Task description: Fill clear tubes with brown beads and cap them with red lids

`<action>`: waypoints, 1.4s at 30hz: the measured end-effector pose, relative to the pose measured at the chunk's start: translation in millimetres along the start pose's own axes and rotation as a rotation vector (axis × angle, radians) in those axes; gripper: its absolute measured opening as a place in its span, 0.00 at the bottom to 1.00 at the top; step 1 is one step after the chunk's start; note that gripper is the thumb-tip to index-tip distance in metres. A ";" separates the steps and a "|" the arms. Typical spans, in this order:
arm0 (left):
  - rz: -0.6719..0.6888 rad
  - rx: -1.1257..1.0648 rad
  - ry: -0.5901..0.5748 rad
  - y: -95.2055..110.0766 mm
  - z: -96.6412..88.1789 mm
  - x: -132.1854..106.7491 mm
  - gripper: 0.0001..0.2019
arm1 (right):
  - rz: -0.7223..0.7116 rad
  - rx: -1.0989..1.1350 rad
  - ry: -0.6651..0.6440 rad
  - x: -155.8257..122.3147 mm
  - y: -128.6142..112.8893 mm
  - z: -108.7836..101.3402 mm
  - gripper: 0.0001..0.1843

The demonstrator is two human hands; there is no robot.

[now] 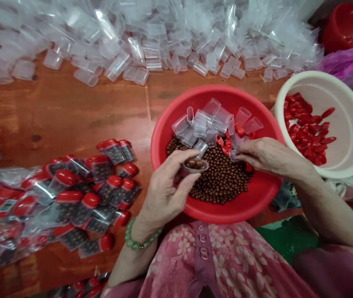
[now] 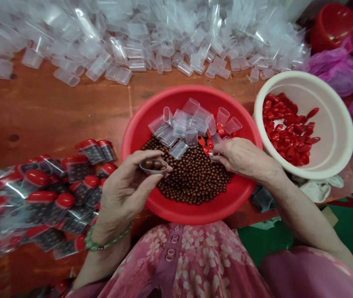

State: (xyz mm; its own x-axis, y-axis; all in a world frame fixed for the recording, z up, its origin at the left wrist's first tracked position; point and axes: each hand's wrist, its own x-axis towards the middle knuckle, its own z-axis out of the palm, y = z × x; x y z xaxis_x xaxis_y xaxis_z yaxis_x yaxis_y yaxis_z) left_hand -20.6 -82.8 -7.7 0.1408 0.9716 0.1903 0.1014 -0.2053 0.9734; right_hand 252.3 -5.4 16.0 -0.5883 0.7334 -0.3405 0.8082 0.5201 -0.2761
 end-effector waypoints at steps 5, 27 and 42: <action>0.209 0.195 -0.125 -4.3 0.6 7.6 0.13 | 0.077 -0.294 -0.052 31.9 -30.3 0.9 0.12; -0.069 0.051 -0.134 9.5 -6.1 8.4 0.08 | 0.028 0.694 0.222 -2.2 -14.0 -2.0 0.16; -0.223 -0.050 -0.112 4.9 0.7 11.0 0.09 | -0.112 0.887 0.520 -7.2 -47.5 2.9 0.08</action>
State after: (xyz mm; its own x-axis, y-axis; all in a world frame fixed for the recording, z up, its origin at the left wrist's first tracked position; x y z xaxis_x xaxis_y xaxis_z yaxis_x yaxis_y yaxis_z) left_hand -17.8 -73.2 -0.9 0.2287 0.9726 -0.0419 0.0939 0.0209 0.9954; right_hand 218.1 -36.5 29.0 -0.4049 0.9089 0.0999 0.3164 0.2418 -0.9173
